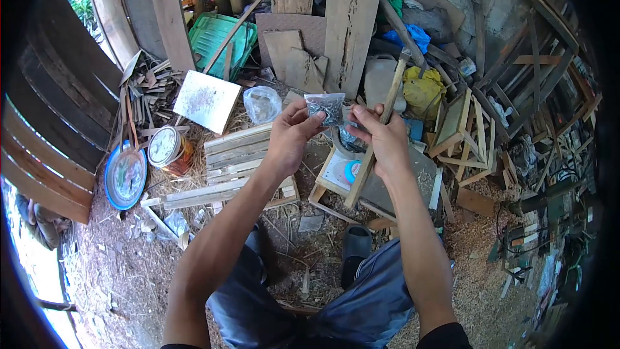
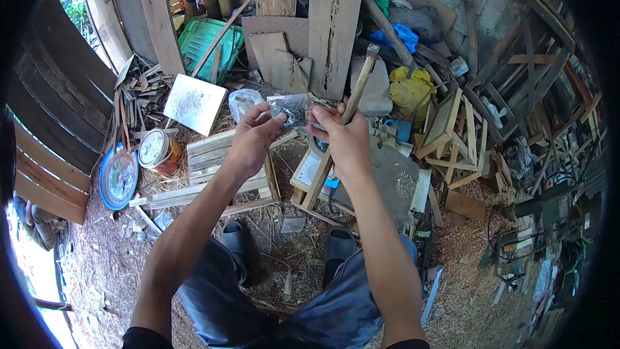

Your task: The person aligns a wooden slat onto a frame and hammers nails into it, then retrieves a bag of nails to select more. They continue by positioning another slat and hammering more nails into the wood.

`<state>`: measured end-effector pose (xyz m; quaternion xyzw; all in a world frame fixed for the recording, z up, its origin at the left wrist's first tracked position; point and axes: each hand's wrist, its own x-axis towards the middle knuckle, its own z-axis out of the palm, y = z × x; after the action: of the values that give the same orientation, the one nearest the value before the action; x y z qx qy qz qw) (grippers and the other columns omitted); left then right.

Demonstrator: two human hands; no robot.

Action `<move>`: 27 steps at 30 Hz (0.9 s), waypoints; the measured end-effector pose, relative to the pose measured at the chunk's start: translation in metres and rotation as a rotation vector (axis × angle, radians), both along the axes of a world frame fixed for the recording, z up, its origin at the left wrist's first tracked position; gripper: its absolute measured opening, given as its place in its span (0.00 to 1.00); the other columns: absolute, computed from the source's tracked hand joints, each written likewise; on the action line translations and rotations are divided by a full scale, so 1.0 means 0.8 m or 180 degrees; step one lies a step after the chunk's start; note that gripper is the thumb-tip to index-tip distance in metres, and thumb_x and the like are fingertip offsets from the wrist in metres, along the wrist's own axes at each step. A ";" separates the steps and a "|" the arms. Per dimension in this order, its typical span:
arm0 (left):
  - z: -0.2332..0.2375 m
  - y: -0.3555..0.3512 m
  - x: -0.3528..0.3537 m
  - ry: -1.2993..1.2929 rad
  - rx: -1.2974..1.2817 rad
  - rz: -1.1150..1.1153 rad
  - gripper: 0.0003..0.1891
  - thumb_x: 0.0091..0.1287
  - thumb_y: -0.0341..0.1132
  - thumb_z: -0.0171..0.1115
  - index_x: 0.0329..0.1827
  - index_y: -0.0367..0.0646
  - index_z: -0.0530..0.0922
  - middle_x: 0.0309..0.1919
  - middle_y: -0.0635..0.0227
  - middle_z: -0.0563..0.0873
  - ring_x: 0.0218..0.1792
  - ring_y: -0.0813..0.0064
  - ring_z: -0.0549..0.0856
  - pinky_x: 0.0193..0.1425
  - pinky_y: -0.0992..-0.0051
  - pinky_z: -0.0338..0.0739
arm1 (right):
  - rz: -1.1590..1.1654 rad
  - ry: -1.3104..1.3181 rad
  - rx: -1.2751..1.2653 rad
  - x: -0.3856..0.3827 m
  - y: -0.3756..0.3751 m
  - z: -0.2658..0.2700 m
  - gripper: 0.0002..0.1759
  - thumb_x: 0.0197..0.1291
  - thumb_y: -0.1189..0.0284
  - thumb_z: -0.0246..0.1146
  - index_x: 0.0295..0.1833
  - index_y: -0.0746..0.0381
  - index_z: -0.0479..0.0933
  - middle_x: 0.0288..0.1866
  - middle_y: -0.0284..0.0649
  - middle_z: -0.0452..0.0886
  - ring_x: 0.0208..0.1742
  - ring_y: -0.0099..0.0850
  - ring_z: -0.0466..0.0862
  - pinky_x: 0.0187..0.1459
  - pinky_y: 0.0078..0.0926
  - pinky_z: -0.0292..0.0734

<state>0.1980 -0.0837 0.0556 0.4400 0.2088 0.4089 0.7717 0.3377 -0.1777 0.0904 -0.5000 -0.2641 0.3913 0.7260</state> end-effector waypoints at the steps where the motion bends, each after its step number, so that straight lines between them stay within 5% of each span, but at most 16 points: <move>1: -0.007 0.004 0.004 0.0076 0.0008 -0.0023 0.17 0.65 0.25 0.62 0.56 0.37 0.71 0.44 0.65 0.82 0.45 0.74 0.83 0.55 0.73 0.79 | -0.0018 0.0015 -0.0004 0.007 0.001 -0.002 0.13 0.61 0.76 0.64 0.38 0.57 0.64 0.44 0.45 0.81 0.46 0.33 0.84 0.48 0.32 0.84; 8: -0.063 0.021 0.048 0.0578 0.0242 -0.0159 0.20 0.62 0.25 0.64 0.57 0.34 0.70 0.45 0.60 0.83 0.44 0.73 0.84 0.50 0.74 0.80 | 0.0141 -0.0588 -0.0617 0.077 0.022 -0.068 0.11 0.60 0.79 0.64 0.42 0.67 0.68 0.43 0.47 0.81 0.43 0.34 0.84 0.47 0.34 0.84; 12: -0.116 0.024 0.085 0.1556 0.0391 -0.0316 0.20 0.61 0.22 0.64 0.56 0.33 0.70 0.44 0.60 0.82 0.40 0.73 0.84 0.42 0.74 0.82 | 0.0221 -0.0552 -0.0959 0.101 0.022 -0.111 0.09 0.59 0.81 0.63 0.45 0.71 0.73 0.40 0.46 0.81 0.42 0.36 0.85 0.45 0.35 0.85; 14: -0.137 0.024 0.105 0.1595 0.0661 -0.0293 0.15 0.61 0.20 0.62 0.51 0.32 0.73 0.37 0.62 0.85 0.35 0.76 0.83 0.36 0.76 0.78 | 0.0175 -0.0493 -0.1004 0.109 0.023 -0.120 0.09 0.57 0.85 0.62 0.43 0.73 0.71 0.39 0.47 0.80 0.39 0.38 0.86 0.37 0.32 0.86; 17: -0.165 0.030 0.125 0.1765 0.1017 -0.0114 0.15 0.58 0.24 0.64 0.49 0.35 0.77 0.38 0.59 0.86 0.37 0.69 0.85 0.41 0.72 0.79 | -0.0018 -0.0544 -0.1033 0.113 0.025 -0.127 0.11 0.56 0.86 0.62 0.44 0.72 0.70 0.38 0.46 0.80 0.37 0.37 0.86 0.33 0.31 0.86; 21: -0.140 0.024 0.125 0.2136 0.2391 0.0161 0.17 0.58 0.22 0.62 0.52 0.33 0.76 0.41 0.58 0.85 0.41 0.72 0.86 0.42 0.73 0.80 | 0.0001 -0.0642 -0.1027 0.117 0.028 -0.130 0.12 0.56 0.85 0.63 0.44 0.71 0.70 0.38 0.45 0.80 0.36 0.36 0.85 0.31 0.30 0.86; 24: -0.107 0.010 0.116 0.2144 0.2707 0.0290 0.15 0.53 0.27 0.65 0.45 0.36 0.80 0.37 0.55 0.86 0.41 0.63 0.86 0.48 0.68 0.79 | -0.0014 -0.0689 -0.0918 0.106 0.031 -0.123 0.13 0.55 0.83 0.65 0.44 0.70 0.70 0.37 0.44 0.80 0.35 0.34 0.85 0.31 0.29 0.86; 27: -0.082 0.007 0.099 0.2123 0.2379 0.0179 0.12 0.55 0.28 0.66 0.42 0.35 0.81 0.33 0.56 0.87 0.37 0.65 0.87 0.45 0.69 0.79 | 0.0038 -0.0881 -0.0913 0.096 0.034 -0.113 0.13 0.54 0.82 0.66 0.43 0.71 0.71 0.36 0.44 0.81 0.35 0.33 0.86 0.31 0.27 0.86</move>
<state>0.2774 -0.0785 -0.0102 0.7873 0.2952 0.3134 0.4413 0.4145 -0.1502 0.0001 -0.6458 -0.3059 0.3567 0.6018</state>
